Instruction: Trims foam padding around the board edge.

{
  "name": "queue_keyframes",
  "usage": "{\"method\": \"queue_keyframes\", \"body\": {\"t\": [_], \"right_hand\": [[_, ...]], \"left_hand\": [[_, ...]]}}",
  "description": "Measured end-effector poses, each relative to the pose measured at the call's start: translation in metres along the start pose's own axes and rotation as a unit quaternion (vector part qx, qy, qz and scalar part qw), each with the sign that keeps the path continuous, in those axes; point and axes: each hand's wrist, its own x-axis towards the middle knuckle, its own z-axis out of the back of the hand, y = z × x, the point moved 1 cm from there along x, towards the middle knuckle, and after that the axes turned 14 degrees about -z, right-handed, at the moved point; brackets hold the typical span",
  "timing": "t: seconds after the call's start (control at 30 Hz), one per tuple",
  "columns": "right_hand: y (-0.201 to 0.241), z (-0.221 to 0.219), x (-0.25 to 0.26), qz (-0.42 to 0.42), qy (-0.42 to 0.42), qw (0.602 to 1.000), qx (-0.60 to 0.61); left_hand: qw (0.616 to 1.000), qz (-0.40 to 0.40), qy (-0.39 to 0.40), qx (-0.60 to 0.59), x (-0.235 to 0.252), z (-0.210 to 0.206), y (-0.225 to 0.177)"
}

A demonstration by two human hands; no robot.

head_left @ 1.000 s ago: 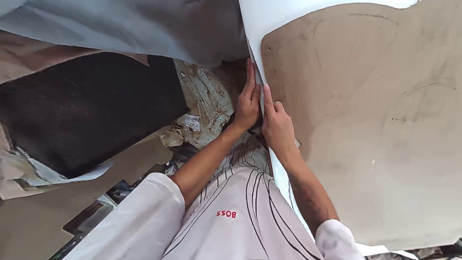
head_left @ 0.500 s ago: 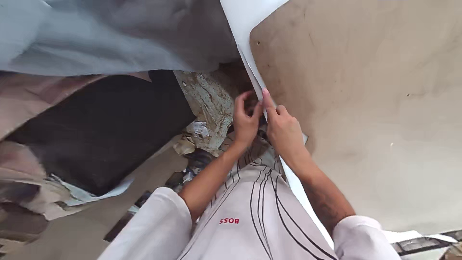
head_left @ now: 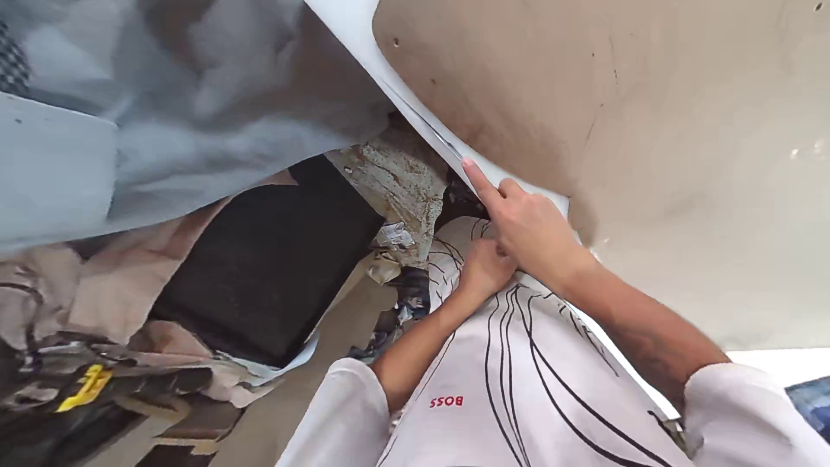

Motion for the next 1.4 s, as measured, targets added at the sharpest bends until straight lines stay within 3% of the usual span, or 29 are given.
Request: {"method": "queue_keyframes", "body": {"t": [0.1,0.3,0.6,0.97,1.4], "right_hand": [[-0.014,0.002,-0.008,0.012,0.001,1.0,0.002],[-0.033,0.001,-0.024,0.023,0.025,0.999,-0.005],[-0.066,0.002,-0.043,0.045,0.019,0.998,-0.028],[-0.105,0.0,-0.073,0.04,-0.004,0.999,-0.028],[-0.122,0.016,-0.07,0.071,0.002,0.996,-0.056]], "left_hand": [[0.999,0.015,0.031,-0.011,0.003,-0.005,-0.006],[1.0,-0.014,-0.004,-0.024,0.001,-0.018,-0.005],[0.978,-0.029,-0.076,-0.191,-0.008,-0.038,0.012],[0.969,-0.068,-0.076,-0.224,-0.012,-0.04,0.023],[0.966,-0.098,-0.102,-0.217,-0.014,-0.047,0.026]]}}
